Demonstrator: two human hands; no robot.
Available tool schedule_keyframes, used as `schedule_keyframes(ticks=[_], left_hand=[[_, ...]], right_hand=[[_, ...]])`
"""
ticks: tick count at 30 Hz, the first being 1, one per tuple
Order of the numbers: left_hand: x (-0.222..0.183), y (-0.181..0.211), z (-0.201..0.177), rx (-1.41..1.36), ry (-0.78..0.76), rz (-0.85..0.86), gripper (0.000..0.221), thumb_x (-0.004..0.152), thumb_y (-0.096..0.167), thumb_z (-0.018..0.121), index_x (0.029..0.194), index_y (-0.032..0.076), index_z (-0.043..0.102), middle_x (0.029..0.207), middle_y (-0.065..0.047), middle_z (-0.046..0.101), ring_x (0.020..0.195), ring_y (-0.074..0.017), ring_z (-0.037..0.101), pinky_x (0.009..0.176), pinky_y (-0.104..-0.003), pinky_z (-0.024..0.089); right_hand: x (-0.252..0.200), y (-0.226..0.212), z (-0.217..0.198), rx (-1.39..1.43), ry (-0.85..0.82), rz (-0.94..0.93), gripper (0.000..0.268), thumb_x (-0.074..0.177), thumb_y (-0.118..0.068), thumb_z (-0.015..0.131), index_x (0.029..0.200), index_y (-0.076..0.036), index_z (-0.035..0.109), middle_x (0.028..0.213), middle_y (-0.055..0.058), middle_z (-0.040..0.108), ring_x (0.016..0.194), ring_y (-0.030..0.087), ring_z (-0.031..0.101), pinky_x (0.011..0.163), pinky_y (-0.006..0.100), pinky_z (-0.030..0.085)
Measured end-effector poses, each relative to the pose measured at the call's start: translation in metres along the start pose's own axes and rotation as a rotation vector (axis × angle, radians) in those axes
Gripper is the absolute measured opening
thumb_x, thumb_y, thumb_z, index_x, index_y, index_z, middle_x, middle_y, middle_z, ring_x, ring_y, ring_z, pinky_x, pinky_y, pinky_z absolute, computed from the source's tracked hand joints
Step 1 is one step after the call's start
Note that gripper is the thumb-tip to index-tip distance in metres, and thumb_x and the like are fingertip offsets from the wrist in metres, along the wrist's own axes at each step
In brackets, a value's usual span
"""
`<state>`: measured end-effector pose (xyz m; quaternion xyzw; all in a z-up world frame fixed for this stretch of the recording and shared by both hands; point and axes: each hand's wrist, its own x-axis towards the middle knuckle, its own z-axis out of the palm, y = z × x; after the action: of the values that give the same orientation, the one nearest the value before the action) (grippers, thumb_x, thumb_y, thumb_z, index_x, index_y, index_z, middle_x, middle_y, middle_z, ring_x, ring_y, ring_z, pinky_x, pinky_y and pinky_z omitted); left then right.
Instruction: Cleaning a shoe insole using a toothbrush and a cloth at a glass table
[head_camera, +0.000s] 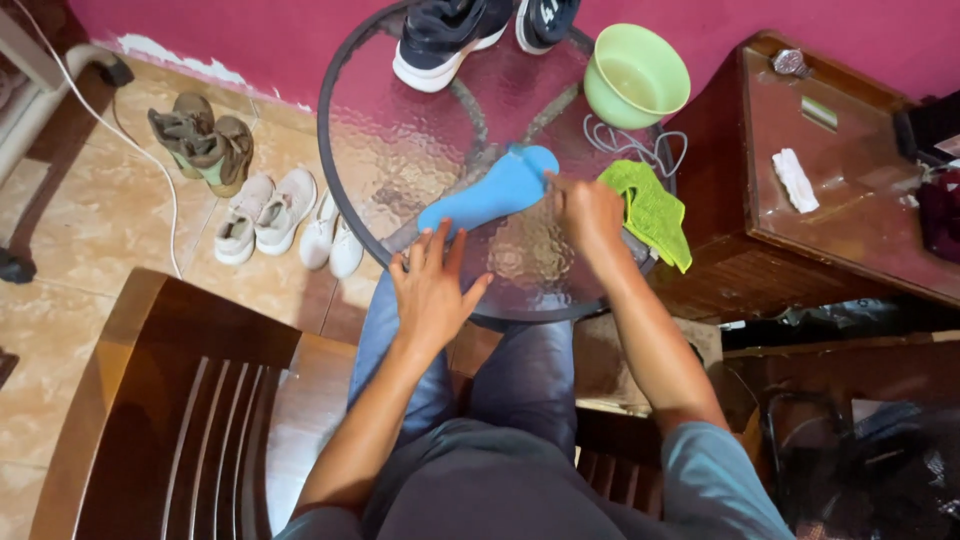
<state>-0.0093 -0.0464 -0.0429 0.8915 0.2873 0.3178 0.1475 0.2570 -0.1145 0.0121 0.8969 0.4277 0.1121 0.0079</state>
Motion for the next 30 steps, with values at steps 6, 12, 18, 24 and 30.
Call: schedule_keyframes(ticks=[6,12,18,24,30], left_hand=[[-0.002,-0.002,0.003,0.030,0.002,0.004,0.069,0.088,0.058,0.068,0.137,0.010,0.062,0.150,-0.010,0.050,0.132,-0.0302,0.046,0.099,-0.057,0.028],[-0.002,0.002,-0.002,0.018,-0.014,-0.006,0.067,0.091,0.058,0.067,0.137,0.010,0.062,0.148,-0.011,0.051,0.130,-0.0308,0.047,0.097,-0.056,0.026],[0.000,0.003,-0.001,0.022,-0.010,-0.013,0.065,0.092,0.058,0.066,0.136,0.010,0.063,0.147,-0.011,0.051,0.128,-0.0305,0.047,0.095,-0.057,0.025],[-0.001,0.005,-0.003,-0.009,-0.006,-0.017,0.064,0.094,0.055,0.065,0.137,0.007,0.063,0.149,-0.013,0.051,0.128,-0.0311,0.046,0.095,-0.056,0.021],[0.001,0.006,0.001,0.021,0.054,-0.001,0.060,0.096,0.052,0.067,0.135,0.007,0.063,0.147,-0.013,0.051,0.126,-0.0308,0.046,0.094,-0.058,0.022]], right_hand=[[-0.029,0.007,0.024,0.060,-0.086,-0.288,0.027,0.093,-0.038,0.058,0.110,-0.044,0.078,0.080,0.010,0.077,0.083,0.036,0.075,0.078,0.052,0.062],[-0.014,0.037,0.034,0.115,0.130,-0.288,0.021,0.092,-0.035,0.062,0.075,-0.040,0.074,0.064,-0.001,0.067,0.068,0.031,0.071,0.066,0.048,0.059],[-0.014,0.017,0.017,0.095,0.083,-0.315,0.022,0.097,-0.040,0.065,0.098,-0.028,0.083,0.073,0.013,0.074,0.072,0.041,0.073,0.067,0.056,0.061],[-0.013,0.037,0.031,0.243,0.082,-0.280,0.017,0.091,-0.038,0.065,0.099,-0.040,0.080,0.080,0.000,0.075,0.080,0.032,0.074,0.070,0.051,0.060],[0.014,0.032,0.032,0.436,-0.124,-0.336,0.024,0.093,-0.031,0.060,0.103,-0.023,0.081,0.091,0.015,0.076,0.094,0.044,0.070,0.088,0.061,0.054]])
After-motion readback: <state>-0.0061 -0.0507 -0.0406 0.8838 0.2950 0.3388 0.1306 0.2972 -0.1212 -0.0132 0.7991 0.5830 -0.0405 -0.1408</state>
